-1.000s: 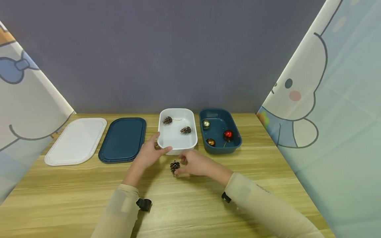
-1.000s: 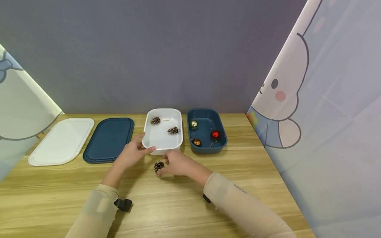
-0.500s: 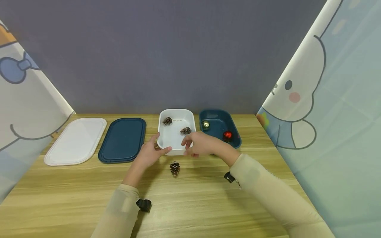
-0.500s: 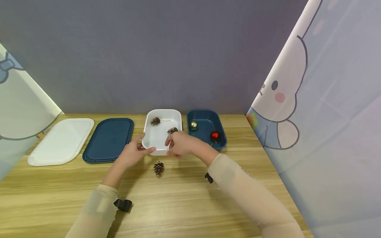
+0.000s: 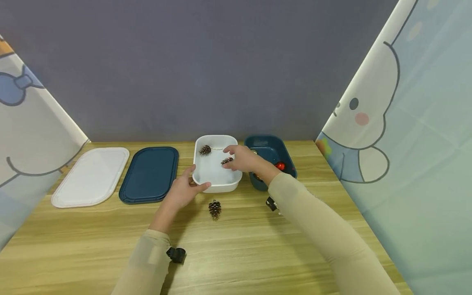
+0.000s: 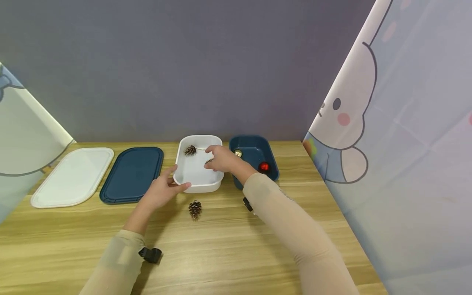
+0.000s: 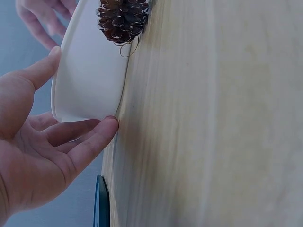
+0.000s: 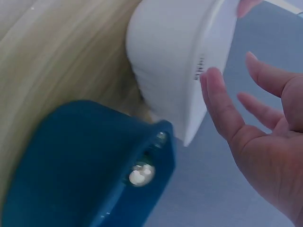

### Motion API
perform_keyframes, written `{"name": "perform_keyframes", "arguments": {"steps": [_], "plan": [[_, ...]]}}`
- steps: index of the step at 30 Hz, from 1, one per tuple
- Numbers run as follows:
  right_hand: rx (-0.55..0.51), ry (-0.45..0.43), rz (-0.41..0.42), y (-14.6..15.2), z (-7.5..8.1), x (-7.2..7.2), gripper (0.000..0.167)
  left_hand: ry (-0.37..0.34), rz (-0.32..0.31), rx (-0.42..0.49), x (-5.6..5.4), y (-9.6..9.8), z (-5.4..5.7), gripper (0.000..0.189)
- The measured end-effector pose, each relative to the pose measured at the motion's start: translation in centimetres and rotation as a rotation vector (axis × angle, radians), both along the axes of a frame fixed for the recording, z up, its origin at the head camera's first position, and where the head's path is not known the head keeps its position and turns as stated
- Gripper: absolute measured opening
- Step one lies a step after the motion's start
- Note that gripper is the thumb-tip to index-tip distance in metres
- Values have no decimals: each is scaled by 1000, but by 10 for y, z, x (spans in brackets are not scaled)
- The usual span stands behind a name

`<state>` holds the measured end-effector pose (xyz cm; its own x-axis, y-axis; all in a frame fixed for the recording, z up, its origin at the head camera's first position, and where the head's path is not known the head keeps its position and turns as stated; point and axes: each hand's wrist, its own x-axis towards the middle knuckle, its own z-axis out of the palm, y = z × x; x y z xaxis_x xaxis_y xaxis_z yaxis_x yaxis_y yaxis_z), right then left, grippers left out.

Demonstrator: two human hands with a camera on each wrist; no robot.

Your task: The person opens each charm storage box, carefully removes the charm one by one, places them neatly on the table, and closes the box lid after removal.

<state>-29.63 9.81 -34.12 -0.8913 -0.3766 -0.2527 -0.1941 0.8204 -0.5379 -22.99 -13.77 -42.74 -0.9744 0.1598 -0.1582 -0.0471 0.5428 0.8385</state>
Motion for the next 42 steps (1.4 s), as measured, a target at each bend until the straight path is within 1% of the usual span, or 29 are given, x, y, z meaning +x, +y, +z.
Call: {"name": "perform_keyframes", "arguments": {"steps": [3, 5, 9, 13, 17, 21, 28, 35, 39, 42], "plan": [[9, 12, -14, -6, -9, -7, 77, 0, -3, -7, 0, -2, 0, 103], [15, 19, -21, -9, -15, -10, 82, 2, -7, -12, 0, -3, -1, 103], [28, 9, -31, -17, -25, -14, 83, 2, -10, -19, 0, -4, -1, 105], [62, -3, -38, -23, -31, -15, 83, 6, -6, -21, 0, -4, 0, 104], [107, -4, -41, -28, -33, -16, 81, 13, -5, -23, 0, -4, 0, 104], [157, 3, -43, -32, -35, -18, 76, 13, -1, -23, 1, -4, 1, 105], [203, 16, -40, -35, -36, -20, 68, 19, -7, -19, 1, -3, 1, 103], [200, 29, -4, -39, -40, -20, 53, 20, -7, -14, 2, -2, 2, 102], [168, 39, -30, -40, -44, -20, 53, 16, -8, -14, 2, -2, 3, 101], [132, 30, -62, -42, -46, -20, 53, 16, -5, -15, 2, -2, 3, 101]]}}
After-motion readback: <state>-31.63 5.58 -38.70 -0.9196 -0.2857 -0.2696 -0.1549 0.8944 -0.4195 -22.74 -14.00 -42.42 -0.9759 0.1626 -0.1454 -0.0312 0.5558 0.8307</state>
